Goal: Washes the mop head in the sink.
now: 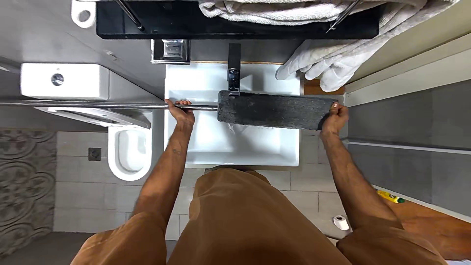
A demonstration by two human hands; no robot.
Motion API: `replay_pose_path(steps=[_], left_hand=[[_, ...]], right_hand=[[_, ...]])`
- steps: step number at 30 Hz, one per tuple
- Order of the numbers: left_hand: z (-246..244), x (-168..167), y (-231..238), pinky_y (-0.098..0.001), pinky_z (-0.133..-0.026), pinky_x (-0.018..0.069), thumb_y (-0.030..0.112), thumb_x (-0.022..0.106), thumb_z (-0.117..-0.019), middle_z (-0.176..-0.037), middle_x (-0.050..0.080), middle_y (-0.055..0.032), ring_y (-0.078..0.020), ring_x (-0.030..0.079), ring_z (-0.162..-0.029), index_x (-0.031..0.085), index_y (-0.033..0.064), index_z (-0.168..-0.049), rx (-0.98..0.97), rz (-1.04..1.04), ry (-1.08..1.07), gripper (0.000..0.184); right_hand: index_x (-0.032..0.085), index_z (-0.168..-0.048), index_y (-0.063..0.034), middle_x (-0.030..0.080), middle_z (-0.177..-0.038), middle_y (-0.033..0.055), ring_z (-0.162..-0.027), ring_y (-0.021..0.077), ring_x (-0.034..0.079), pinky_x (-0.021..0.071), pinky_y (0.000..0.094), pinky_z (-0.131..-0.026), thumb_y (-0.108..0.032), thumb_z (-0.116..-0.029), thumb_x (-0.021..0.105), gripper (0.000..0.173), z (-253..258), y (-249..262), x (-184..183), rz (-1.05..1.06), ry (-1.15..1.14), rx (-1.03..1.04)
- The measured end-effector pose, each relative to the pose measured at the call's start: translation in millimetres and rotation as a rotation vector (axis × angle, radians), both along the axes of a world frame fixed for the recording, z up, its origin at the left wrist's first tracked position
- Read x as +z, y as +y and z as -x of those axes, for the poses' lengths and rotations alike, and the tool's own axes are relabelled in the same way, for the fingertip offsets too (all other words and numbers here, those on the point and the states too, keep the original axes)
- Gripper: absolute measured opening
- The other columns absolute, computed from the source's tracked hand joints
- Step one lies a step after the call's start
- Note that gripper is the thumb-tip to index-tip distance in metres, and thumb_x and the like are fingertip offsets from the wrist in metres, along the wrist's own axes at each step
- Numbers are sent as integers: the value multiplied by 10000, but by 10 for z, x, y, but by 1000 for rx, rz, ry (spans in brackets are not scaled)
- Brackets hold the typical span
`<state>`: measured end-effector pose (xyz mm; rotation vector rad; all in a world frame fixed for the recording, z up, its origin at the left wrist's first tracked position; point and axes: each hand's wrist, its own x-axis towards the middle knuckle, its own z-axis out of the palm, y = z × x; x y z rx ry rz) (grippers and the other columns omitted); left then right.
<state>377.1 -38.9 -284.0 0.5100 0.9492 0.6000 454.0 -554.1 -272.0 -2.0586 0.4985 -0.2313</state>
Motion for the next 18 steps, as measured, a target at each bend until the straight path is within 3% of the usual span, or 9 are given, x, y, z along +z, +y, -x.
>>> replay_pose_path(steps=[3, 9, 15, 18], left_hand=[[-33, 7, -54, -346, -633, 546, 585, 248, -1087, -580, 458, 25, -134, 545, -553, 429, 170, -816, 12, 11, -3, 528], [-50, 63, -197, -330, -602, 528, 584, 273, -1084, -569, 425, 33, -126, 506, -519, 414, 182, -803, 34, 42, -3, 510], [-96, 66, -299, -334, -599, 528, 592, 267, -1080, -582, 430, 27, -131, 511, -521, 419, 176, -840, 33, 92, 10, 504], [-81, 55, -301, -337, -597, 533, 594, 262, -1079, -582, 435, 24, -133, 516, -521, 421, 171, -837, 24, 94, 14, 512]], right_hand=[[616, -1173, 16, 609, -1032, 90, -955, 111, 575, 481, 312, -904, -329, -1090, 478, 380, 51, -58, 39, 14, -12, -6], [600, -1097, -30, 553, -944, 13, -872, 49, 545, 480, 270, -833, -328, -1085, 490, 318, 174, -171, 131, -41, -61, -16], [613, -1114, -94, 583, -980, 12, -891, 79, 581, 506, 331, -847, -431, -1070, 505, 357, 273, -403, 67, -31, -60, -22], [607, -1082, -102, 563, -941, -4, -854, 64, 565, 502, 311, -813, -428, -1064, 519, 338, 308, -407, 105, -42, -67, -35]])
